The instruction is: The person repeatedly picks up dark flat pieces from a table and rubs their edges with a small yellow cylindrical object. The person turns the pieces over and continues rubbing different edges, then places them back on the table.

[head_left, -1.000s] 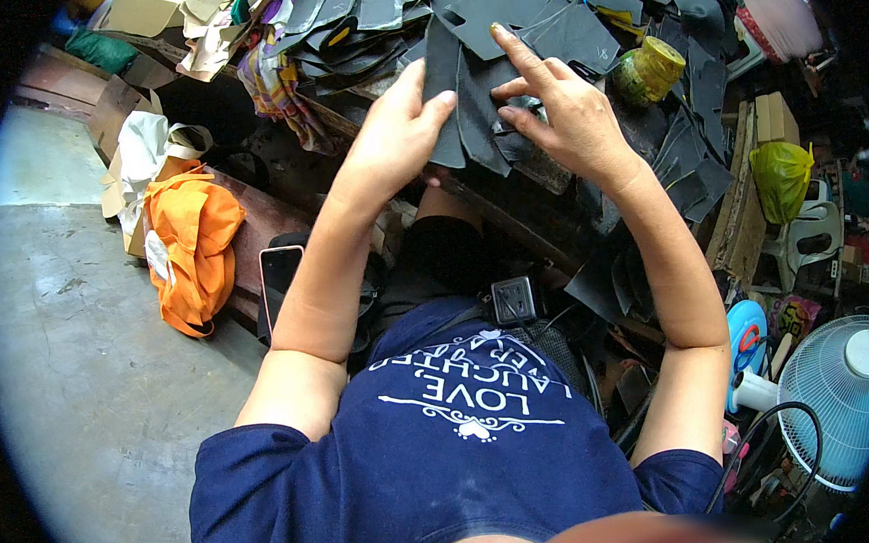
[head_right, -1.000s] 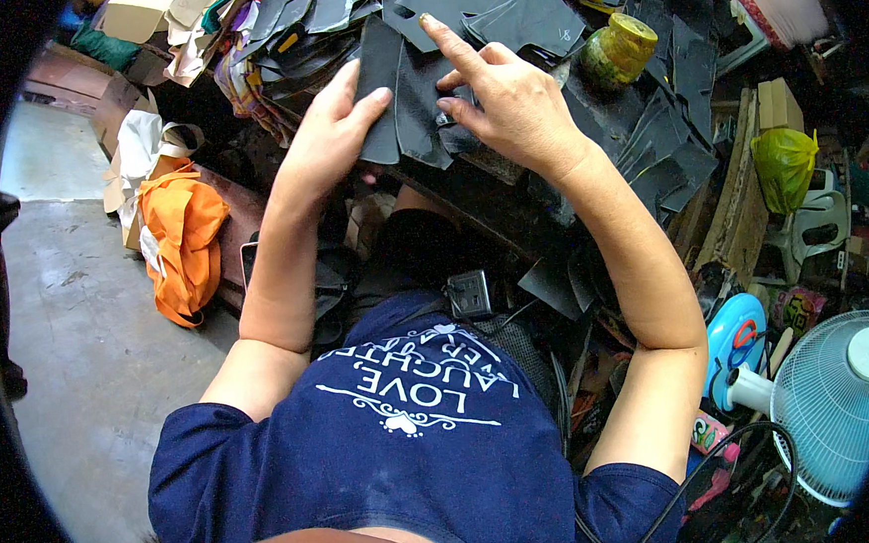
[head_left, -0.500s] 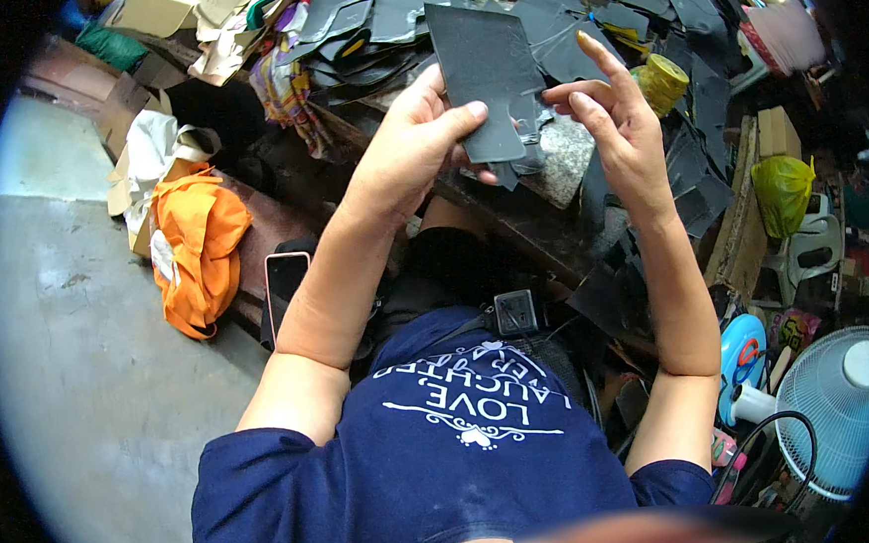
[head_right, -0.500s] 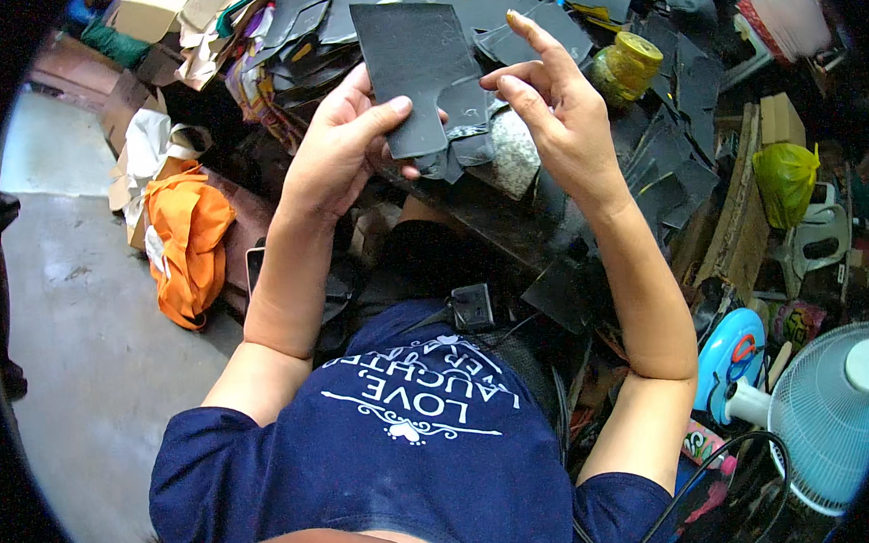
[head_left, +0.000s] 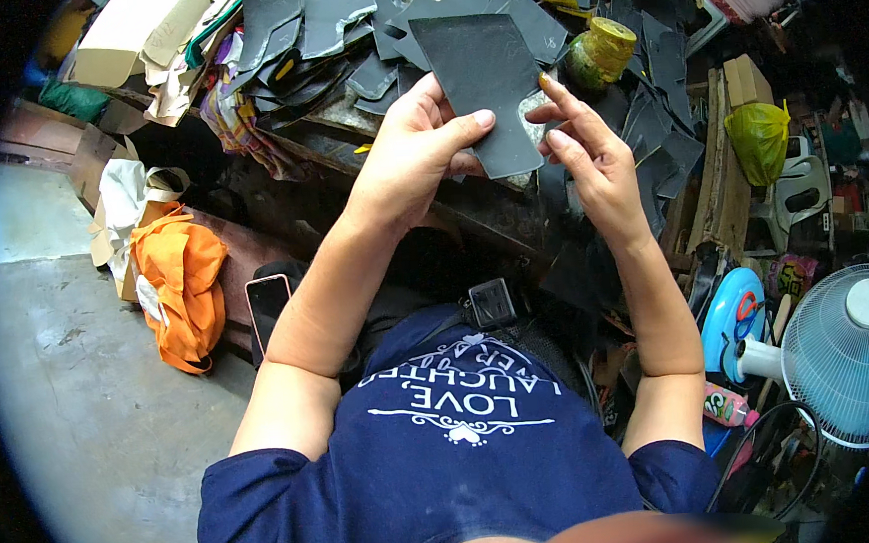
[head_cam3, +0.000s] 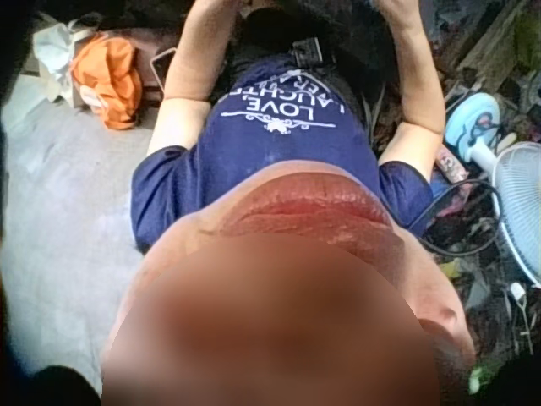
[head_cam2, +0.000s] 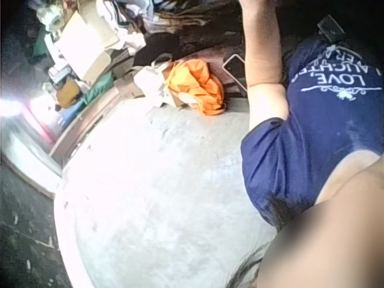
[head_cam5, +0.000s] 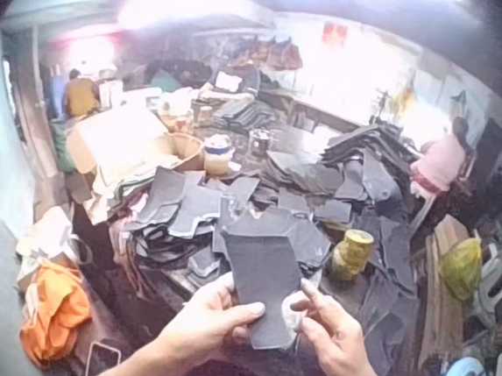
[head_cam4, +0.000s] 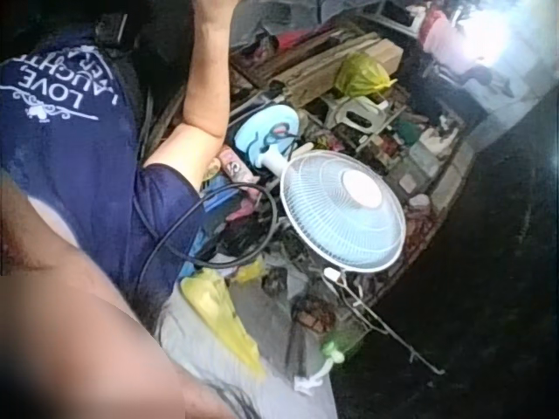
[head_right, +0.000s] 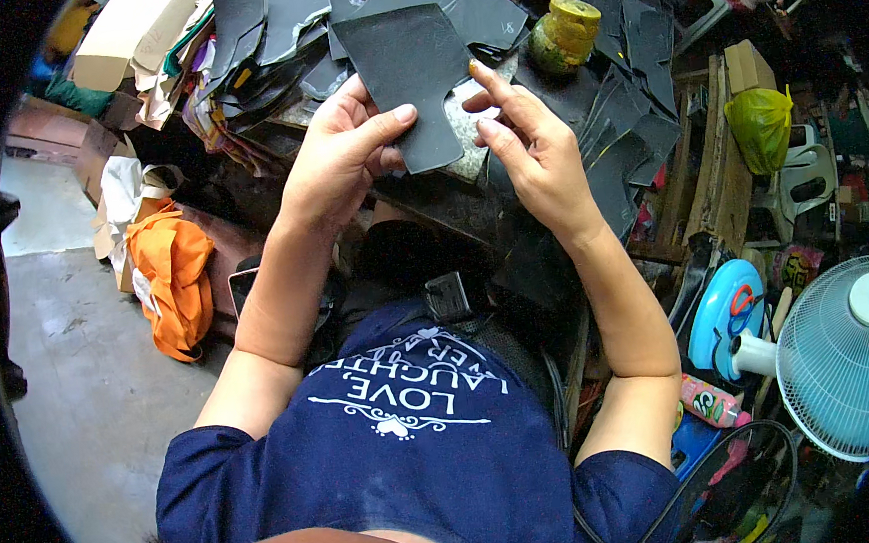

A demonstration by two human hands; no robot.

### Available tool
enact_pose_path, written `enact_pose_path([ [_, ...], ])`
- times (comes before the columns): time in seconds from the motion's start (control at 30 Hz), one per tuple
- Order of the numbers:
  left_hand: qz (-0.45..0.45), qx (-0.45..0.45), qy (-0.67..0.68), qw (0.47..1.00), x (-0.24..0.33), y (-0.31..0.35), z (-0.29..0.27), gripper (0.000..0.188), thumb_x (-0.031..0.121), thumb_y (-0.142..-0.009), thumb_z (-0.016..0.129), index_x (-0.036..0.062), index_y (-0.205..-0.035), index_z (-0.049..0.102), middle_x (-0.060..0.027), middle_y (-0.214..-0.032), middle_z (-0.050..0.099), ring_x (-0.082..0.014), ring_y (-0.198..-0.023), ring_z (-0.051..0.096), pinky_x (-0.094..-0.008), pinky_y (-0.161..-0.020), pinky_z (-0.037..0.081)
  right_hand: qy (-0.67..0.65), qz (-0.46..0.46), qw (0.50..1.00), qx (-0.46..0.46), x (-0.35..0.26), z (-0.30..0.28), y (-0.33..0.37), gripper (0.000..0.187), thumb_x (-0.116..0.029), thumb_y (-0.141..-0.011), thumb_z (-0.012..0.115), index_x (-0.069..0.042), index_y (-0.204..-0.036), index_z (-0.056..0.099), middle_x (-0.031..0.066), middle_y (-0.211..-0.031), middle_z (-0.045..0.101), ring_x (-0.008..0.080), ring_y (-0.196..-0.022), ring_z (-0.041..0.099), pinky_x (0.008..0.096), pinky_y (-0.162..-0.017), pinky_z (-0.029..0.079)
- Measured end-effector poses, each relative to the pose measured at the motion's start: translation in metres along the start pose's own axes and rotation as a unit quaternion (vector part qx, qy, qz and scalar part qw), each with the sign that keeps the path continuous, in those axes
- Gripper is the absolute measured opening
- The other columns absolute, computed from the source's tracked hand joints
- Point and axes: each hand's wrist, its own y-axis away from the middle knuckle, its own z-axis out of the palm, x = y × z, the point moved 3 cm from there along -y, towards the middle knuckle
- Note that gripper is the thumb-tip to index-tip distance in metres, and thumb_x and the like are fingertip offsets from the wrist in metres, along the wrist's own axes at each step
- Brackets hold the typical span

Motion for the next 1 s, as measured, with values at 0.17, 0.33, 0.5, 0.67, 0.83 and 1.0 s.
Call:
enact_pose_path([
  [0.17,0.013,0.01,-0.055,0.998,0.005,-0.005,-0.001,0.043,0.007,-0.09,0.064,-0.0006,-0.129,0.048,-0.0075,-0.108,0.066,-0.0074,-0.082,0.066,-0.017,-0.061,0.054,-0.013,0.001,1.0,0.021,-0.002,-0.012,0.003,0.042,-0.01,-0.097,0.052,-0.005,-0.139,0.052,0.0075,-0.116,0.063,0.009,-0.088,0.06,0.0248,-0.082,0.048],
  [0.33,0.08,0.006,-0.089,0.993,0.023,-0.049,-0.003,0.023,0.007,-0.092,0.06,-0.0034,-0.113,0.057,-0.007,-0.095,0.067,-0.0087,-0.08,0.063,-0.0228,-0.073,0.052,-0.013,0.001,0.995,0.095,-0.004,-0.057,-0.003,0.031,-0.011,-0.097,0.054,-0.003,-0.126,0.061,0.0072,-0.108,0.067,0.0103,-0.086,0.062,0.0251,-0.083,0.049],
  [0.5,0.14,-0.024,-0.207,0.968,0.043,-0.115,0.023,0.023,0.01,-0.092,0.059,0.0006,-0.112,0.059,-0.0102,-0.098,0.067,-0.0234,-0.082,0.07,-0.0324,-0.071,0.058,0.078,-0.058,0.973,0.21,0.002,-0.11,-0.024,0.049,-0.012,-0.096,0.058,-0.005,-0.142,0.043,0.0095,-0.11,0.066,0.0119,-0.091,0.062,0.0264,-0.081,0.05],
  [0.67,0.387,0.022,-0.498,0.776,0.045,-0.149,0.049,0.077,-0.006,-0.089,0.051,0.0057,-0.153,0.009,-0.0078,-0.093,0.063,-0.0147,-0.075,0.063,-0.0268,-0.063,0.053,0.052,-0.043,0.966,0.248,0.025,-0.131,-0.042,0.057,-0.012,-0.091,0.066,-0.006,-0.142,0.043,0.0072,-0.105,0.065,0.0095,-0.092,0.058,0.0242,-0.079,0.049],
  [0.83,0.402,0.04,-0.669,0.624,0.013,-0.178,0.07,0.016,0.01,-0.078,0.06,0.0068,-0.087,0.072,-0.0121,-0.093,0.064,-0.0322,-0.084,0.067,-0.0434,-0.076,0.054,0.149,-0.059,0.965,0.207,0.036,-0.138,-0.05,0.047,-0.014,-0.089,0.069,-0.008,-0.133,0.055,0.0039,-0.1,0.067,0.0099,-0.09,0.06,0.0257,-0.079,0.05],
  [1.0,0.373,-0.084,-0.773,0.506,-0.009,-0.195,0.092,0.042,0.051,-0.079,0.069,0.0091,-0.083,0.073,-0.0069,-0.089,0.065,-0.0276,-0.084,0.067,-0.0392,-0.073,0.054,0.279,-0.011,0.945,0.17,0.029,-0.149,-0.049,0.032,-0.018,-0.085,0.073,-0.01,-0.115,0.07,0.0048,-0.094,0.071,0.0125,-0.086,0.066,0.0276,-0.079,0.051],
])
